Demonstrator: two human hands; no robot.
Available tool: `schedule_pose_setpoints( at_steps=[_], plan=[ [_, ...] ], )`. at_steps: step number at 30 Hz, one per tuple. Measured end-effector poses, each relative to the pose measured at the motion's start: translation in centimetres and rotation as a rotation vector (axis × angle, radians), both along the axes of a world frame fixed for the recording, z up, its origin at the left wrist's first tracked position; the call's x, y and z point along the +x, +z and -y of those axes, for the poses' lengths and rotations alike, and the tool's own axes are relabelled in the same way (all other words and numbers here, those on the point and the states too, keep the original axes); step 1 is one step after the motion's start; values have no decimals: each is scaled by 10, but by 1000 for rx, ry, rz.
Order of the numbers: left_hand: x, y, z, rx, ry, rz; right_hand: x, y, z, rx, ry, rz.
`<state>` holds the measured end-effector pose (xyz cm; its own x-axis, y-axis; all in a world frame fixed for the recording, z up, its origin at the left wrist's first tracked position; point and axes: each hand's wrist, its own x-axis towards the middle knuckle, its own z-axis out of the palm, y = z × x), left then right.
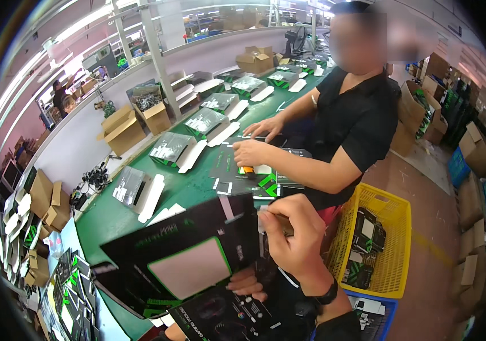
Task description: Folding and organizing retail boxes for computer peripherals.
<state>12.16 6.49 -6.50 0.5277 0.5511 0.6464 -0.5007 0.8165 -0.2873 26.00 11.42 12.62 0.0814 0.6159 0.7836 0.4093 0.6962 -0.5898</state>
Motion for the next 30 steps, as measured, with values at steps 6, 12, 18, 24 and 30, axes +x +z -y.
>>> schedule_pose_setpoints(
  at_steps=[6, 12, 18, 24, 30],
  plan=[
    [10, -1, 3, 58, -64, 42, -10, 4, -12, 162, -47, 117],
    [6, 2, 5, 74, -65, 51, -9, -6, -17, 111, -42, 135],
    [2, -4, 10, 84, -92, 57, -5, -6, -23, 266, 64, 236],
    [11, -9, 13, 98, -150, 65, -6, -7, -19, 485, -77, 451],
    [20, 3, 18, 21, -8, 189, -2, -18, 0, 375, -100, 360]
  ],
)
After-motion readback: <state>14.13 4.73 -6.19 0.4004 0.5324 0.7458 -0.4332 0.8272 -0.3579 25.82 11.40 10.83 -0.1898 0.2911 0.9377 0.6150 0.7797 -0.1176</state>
